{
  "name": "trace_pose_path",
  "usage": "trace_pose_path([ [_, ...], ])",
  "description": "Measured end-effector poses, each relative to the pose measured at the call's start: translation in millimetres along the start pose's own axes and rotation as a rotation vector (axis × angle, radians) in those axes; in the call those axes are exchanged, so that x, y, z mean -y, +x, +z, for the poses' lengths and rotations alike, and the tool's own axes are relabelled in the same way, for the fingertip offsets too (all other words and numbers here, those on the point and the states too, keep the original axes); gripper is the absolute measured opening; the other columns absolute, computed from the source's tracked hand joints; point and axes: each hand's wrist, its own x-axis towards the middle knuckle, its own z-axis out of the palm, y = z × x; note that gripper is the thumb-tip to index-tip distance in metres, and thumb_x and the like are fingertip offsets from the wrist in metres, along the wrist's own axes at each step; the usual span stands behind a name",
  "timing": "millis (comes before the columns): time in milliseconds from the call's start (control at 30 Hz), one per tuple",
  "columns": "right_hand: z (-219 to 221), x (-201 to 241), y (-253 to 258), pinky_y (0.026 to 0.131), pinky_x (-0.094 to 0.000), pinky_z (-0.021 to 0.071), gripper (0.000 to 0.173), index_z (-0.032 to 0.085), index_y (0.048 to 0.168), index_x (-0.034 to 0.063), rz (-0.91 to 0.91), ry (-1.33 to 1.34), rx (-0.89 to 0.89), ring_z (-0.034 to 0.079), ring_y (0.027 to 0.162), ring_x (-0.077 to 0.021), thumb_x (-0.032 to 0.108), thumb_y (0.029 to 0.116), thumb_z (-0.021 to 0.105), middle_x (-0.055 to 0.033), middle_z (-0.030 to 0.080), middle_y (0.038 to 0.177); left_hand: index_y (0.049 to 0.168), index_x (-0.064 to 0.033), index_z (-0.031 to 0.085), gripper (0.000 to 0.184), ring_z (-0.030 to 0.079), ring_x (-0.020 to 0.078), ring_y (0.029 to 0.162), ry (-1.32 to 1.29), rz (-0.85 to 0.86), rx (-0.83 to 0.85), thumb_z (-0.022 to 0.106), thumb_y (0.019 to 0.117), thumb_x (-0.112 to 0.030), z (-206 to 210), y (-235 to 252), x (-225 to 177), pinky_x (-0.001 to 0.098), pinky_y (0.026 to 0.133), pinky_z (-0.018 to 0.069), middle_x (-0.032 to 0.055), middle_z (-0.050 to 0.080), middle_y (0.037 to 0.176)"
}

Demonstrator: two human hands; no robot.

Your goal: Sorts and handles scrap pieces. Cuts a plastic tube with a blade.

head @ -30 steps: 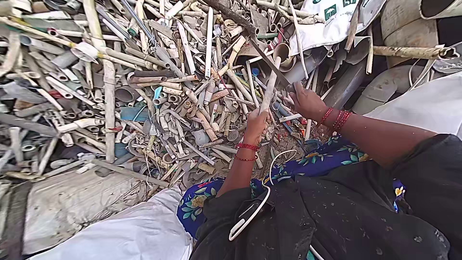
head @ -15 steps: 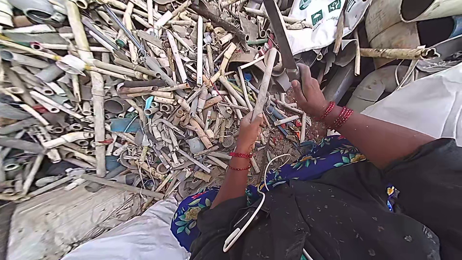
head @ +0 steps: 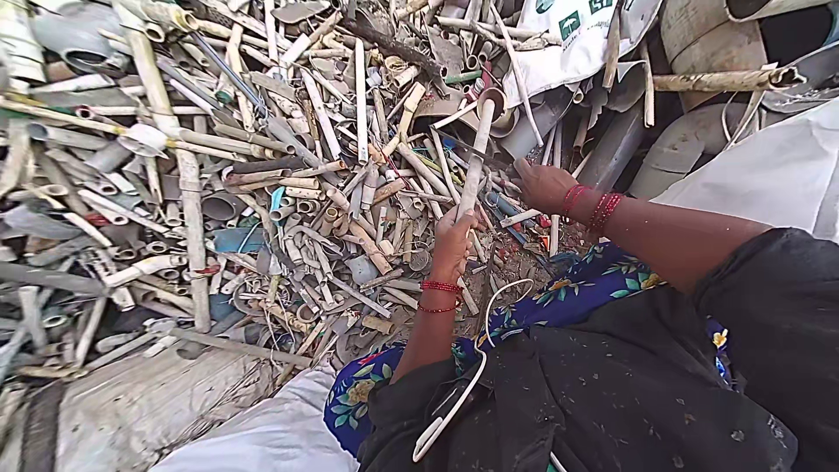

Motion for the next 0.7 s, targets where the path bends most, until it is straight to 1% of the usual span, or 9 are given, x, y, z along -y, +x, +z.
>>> trace_pose_path([
  [67, -6.6, -7.3, 1.1, 0.086, -0.0627, 0.0516, 0.041, 0.042, 0.139, -0.0057, 0.02, 0.142, -0.137, 0.067, 0.102, -0.0503, 0.025, 0.1134, 0.034, -0.0311, 0.064, 0.108, 0.115, -0.0044, 0.056, 0.014, 0.031, -0.0026, 0.039, -0.023, -0.024, -0.013, 0.045, 0.1089, -0.011, -3.6, 1.5, 1.2, 0.0108, 0.034, 0.0262, -0.0014, 0.055, 0.074],
  [133, -17.0, -13.6, -0.2, 0.086, -0.058, 0.0533, 0.042, 0.041, 0.139, -0.0096, -0.091, 0.246, -0.413, 0.069, 0.098, -0.0456, 0.022, 0.1118, 0.035, -0.029, 0.065, 0.108, 0.115, -0.005, 0.056, 0.014, 0.03, -0.0026, 0.04, -0.027, 0.001, 0.001, 0.046, 0.1091, -0.013, -6.3, 2.3, 1.5, 0.0107, 0.035, 0.027, -0.0023, 0.055, 0.075],
  [200, -18.6, -14.9, -1.2, 0.082, -0.0539, 0.0549, 0.044, 0.041, 0.141, -0.0104, -0.185, 0.301, -0.549, 0.07, 0.09, -0.0408, 0.021, 0.1104, 0.035, -0.0261, 0.067, 0.104, 0.11, -0.0077, 0.056, 0.013, 0.03, -0.0032, 0.04, -0.026, 0.023, 0.032, 0.046, 0.1097, -0.016, -7.9, 0.7, 1.0, 0.0104, 0.036, 0.0276, -0.004, 0.054, 0.074],
  [267, -14.6, -12.6, -2.8, 0.079, -0.0528, 0.054, 0.042, 0.041, 0.14, -0.0083, -0.187, 0.38, -0.483, 0.068, 0.082, -0.0375, 0.022, 0.1114, 0.035, -0.0236, 0.066, 0.097, 0.11, -0.0104, 0.055, 0.018, 0.031, -0.0041, 0.04, -0.102, -0.004, 0.079, 0.04, 0.1118, -0.021, -10.3, 1.2, 2.2, 0.0098, 0.036, 0.0286, -0.0053, 0.054, 0.073],
  [367, -2.9, -12.6, 4.2, 0.061, -0.0361, 0.0526, 0.042, 0.039, 0.142, -0.0038, -0.101, 0.704, -0.412, 0.058, 0.061, -0.0189, 0.026, 0.1119, 0.035, -0.0112, 0.056, 0.084, 0.117, -0.0102, 0.056, 0.043, 0.034, -0.0042, 0.037, -0.341, -0.14, 0.192, 0.023, 0.1136, -0.036, -13.0, 2.2, 1.6, 0.0096, 0.034, 0.0308, -0.0071, 0.052, 0.065],
  [433, -2.3, -12.1, 7.5, 0.048, -0.0275, 0.0509, 0.041, 0.037, 0.142, 0.0021, 0.0, 1.047, -0.368, 0.052, 0.051, -0.0104, 0.025, 0.1093, 0.047, -0.0044, 0.05, 0.08, 0.127, -0.0062, 0.057, 0.056, 0.038, -0.0027, 0.036, -0.492, -0.189, 0.337, 0.016, 0.1124, -0.042, -18.5, 5.6, 5.7, 0.0106, 0.035, 0.0343, -0.0074, 0.049, 0.059],
  [500, -0.5, -11.5, 8.6, 0.043, -0.0231, 0.0498, 0.033, 0.046, 0.129, 0.0024, 0.06, 1.211, -0.395, 0.05, 0.044, -0.0063, 0.015, 0.103, 0.061, -0.0011, 0.051, 0.075, 0.129, -0.0048, 0.056, 0.06, 0.04, -0.0023, 0.035, -0.582, -0.196, 0.473, 0.013, 0.1115, -0.042, -23.8, 8.8, 10.6, 0.0111, 0.034, 0.0354, -0.0079, 0.048, 0.055],
  [600, 3.7, -11.9, 9.0, 0.054, -0.0225, 0.0554, 0.026, 0.052, 0.108, 0.0021, 0.055, 1.234, -0.458, 0.057, 0.053, -0.0045, -0.001, 0.0862, 0.066, 0.001, 0.057, 0.075, 0.132, -0.0041, 0.055, 0.06, 0.041, -0.0013, 0.035, -0.685, -0.21, 0.635, 0.014, 0.1105, -0.041, -30.5, 11.6, 16.2, 0.012, 0.035, 0.036, -0.0084, 0.048, 0.053],
  [700, 1.6, -9.2, 8.1, 0.07, -0.0271, 0.0595, 0.042, 0.05, 0.126, -0.0013, 0.071, 1.352, -0.509, 0.064, 0.077, -0.0101, -0.005, 0.0855, 0.061, -0.0072, 0.059, 0.1, 0.135, -0.0036, 0.057, 0.061, 0.043, 0.0006, 0.034, -0.724, -0.214, 0.791, 0.018, 0.1103, -0.044, -32.6, 13.3, 23.8, 0.0142, 0.034, 0.0367, -0.008, 0.049, 0.05],
])
